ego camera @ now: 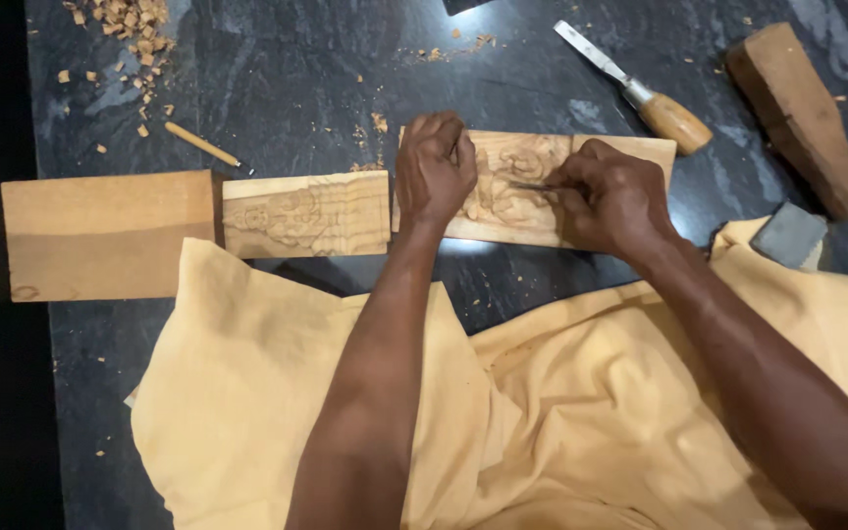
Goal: The person carves a design into a rectangular wooden plank using a chisel and a wooden mallet. They repeatedly strike the chisel to remove wood shavings and refine the pattern.
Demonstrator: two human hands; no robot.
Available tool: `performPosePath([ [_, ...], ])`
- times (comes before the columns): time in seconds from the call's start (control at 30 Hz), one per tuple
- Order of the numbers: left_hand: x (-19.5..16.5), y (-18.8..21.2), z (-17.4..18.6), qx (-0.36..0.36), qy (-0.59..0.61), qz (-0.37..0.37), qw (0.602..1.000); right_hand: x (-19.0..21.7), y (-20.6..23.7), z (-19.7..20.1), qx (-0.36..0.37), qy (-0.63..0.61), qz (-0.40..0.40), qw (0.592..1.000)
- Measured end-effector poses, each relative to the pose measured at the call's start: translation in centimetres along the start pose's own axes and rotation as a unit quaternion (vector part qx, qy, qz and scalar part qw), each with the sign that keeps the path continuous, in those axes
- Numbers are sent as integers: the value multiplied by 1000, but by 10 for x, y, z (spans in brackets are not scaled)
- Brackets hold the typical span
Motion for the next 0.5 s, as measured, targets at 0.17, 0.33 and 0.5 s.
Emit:
performPosePath([
  [0.17, 2, -5, -4, 13, 0, 20, 1000, 2, 11, -8, -54, 0, -79, 995],
  [0.33, 5, -10, -9, -1, -14, 25, 1000, 18, 24, -20, -77, 14, -85, 993],
  [0.5, 6, -12, -13, -8, -19, 18, 1000, 24, 19, -20, -76, 38, -59, 995],
])
Point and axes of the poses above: each hand's wrist, its own y-axis away from the middle knuckle, its own z-axis out of the back of the hand, x = y × z, the point moved 8 cm from there along -y, towards the middle knuckle, and after that the axes turned 11 degrees about z, right-handed, at the moved point
